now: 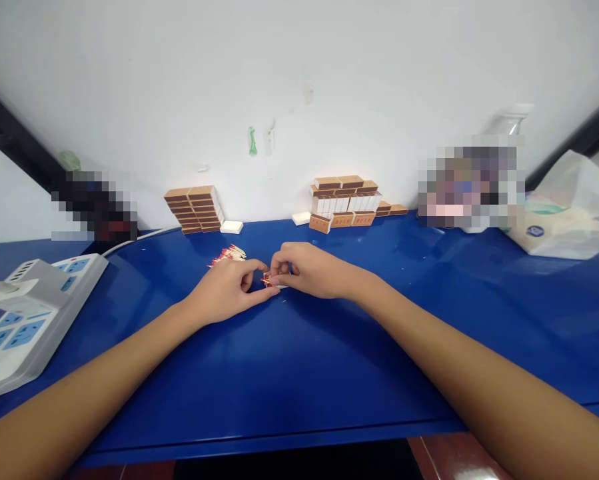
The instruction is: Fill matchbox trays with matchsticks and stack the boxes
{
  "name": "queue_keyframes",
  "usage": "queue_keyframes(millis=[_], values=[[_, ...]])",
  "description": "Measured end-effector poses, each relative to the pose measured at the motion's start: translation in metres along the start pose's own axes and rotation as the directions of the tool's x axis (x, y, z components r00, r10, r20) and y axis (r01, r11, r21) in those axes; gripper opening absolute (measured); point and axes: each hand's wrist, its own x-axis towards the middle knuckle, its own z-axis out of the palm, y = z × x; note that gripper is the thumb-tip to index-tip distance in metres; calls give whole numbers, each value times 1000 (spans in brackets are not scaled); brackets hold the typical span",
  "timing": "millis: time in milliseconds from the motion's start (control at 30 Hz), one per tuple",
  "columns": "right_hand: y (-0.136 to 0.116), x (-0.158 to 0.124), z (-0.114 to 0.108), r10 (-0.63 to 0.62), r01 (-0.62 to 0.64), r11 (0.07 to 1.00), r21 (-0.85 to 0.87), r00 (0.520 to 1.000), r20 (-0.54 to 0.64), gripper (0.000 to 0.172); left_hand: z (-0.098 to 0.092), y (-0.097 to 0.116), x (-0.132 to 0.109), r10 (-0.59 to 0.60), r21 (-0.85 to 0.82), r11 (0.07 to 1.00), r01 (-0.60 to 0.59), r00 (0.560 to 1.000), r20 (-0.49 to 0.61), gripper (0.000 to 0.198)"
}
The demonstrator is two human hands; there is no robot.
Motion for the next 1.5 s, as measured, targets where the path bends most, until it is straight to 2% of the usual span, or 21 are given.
queue_keyframes(millis=[167,500,733,1000,1500], values=[[3,0,2,16,-16,999,-39,1000,7,19,0,0,0,-1,7,1000,1,1000,-3,34],[0,0,2,9,-17,994,-110,997,-80,20,0,-1,0,-10,9,1000,10,1000,5,33],[3,2,10,2,-5,999,-43,998,-58,21,1,0,1,-1,20,1000,1,1000,-1,33],[2,-2,13,-41,31,989,-148,997,-62,19,0,1,0,-14,12,1000,14,1000,6,32],[-3,2,19,-75,64,994,-92,989,-130,11,-1,2,1,-17,9,1000,17,1000,4,28]])
